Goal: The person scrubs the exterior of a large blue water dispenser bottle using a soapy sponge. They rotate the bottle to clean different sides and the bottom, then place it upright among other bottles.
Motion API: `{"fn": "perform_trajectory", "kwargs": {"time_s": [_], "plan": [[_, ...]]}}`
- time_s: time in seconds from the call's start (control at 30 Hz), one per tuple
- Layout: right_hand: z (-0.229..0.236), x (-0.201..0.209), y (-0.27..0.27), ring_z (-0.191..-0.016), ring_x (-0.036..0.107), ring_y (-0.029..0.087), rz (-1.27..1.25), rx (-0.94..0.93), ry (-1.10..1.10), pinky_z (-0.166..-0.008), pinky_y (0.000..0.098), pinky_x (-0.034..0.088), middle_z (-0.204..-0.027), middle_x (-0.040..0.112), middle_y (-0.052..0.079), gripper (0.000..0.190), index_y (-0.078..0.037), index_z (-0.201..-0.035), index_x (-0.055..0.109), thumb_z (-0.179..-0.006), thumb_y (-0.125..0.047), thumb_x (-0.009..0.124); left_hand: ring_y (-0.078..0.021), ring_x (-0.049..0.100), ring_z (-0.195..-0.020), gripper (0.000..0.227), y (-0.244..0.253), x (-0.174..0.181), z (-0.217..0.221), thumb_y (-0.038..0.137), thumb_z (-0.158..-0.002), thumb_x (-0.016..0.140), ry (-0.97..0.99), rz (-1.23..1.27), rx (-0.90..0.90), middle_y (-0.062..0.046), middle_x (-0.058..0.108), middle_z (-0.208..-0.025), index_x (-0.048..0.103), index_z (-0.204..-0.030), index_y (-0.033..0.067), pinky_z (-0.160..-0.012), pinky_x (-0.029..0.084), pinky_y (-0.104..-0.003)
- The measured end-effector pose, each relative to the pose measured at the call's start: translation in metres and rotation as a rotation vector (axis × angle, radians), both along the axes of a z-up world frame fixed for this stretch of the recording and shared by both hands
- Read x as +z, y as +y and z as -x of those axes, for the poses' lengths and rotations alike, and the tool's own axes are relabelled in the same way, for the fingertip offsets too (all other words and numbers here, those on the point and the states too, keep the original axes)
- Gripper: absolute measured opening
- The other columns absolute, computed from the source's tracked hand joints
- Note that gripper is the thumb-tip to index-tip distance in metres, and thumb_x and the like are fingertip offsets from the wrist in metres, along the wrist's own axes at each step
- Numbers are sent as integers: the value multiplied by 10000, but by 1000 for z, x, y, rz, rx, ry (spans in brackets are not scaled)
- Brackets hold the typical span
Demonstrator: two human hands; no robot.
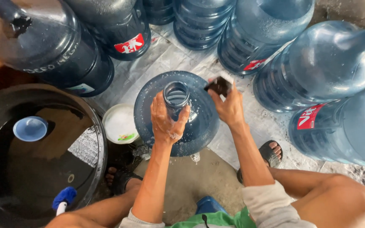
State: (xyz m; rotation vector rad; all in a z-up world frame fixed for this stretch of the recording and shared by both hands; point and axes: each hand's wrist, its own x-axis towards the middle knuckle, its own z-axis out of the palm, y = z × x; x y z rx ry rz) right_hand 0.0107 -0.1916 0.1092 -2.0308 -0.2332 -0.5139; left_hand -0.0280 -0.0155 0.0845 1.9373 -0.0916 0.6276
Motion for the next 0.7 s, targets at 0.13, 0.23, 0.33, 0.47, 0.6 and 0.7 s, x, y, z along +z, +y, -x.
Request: {"fn": "perform_trajectory", "kwargs": {"time_s": [0.13, 0.23, 0.33, 0.47, 0.6, 0.7], "plan": [[17, 6, -2, -814, 696, 301, 15, -7, 115, -723, 418, 572, -830, 707, 131, 173, -31, -954, 646, -815, -84, 734, -284, 612, -888, 535, 1, 2, -4, 344, -738, 663, -7, 2, 15, -107, 583, -932, 534, -1155, 34, -926, 424, -459], [1, -5, 0, -826, 686, 323, -6, -43, 139, -721, 446, 566, -838, 696, 164, 240, -16, -975, 632, -797, -117, 759, -289, 611, -885, 533, 1, -1, -3, 338, -737, 661, 0, -10, 20, -110, 579, -926, 532, -1153, 31, -922, 426, -459], [-8, -10, -1, -826, 678, 331, 28, -69, 125, -714, 441, 568, -832, 695, 139, 307, -48, -977, 587, -792, -190, 786, -294, 602, -883, 534, 0, 1, 0, 356, -752, 665, -22, -7, 15, -110, 571, -931, 522, -1155, 35, -911, 424, -452], [10, 4, 0, -810, 690, 309, 20, 1, 107, -695, 420, 563, -830, 702, 154, 228, -34, -987, 626, -804, -91, 748, -324, 598, -905, 528, 1, 15, -3, 345, -757, 657, -41, -12, 5, -130, 568, -946, 521, -1159, 30, -914, 416, -465], [-11, -19, -3, -785, 684, 326, 88, -51, 69, -662, 455, 567, -812, 693, 166, 298, -36, -983, 612, -803, -199, 784, -334, 599, -911, 540, 1, 11, -2, 333, -747, 670, -37, -34, 18, -136, 571, -955, 516, -1160, 21, -912, 420, -472], [-7, 4, 2, -827, 642, 452, 27, 21, 46, -697, 533, 536, -846, 660, 276, 301, 65, -995, 562, -784, -41, 748, -321, 592, -888, 519, 2, 0, -3, 334, -750, 656, -36, -22, 5, -125, 560, -925, 519, -1146, 28, -907, 418, -467]]}}
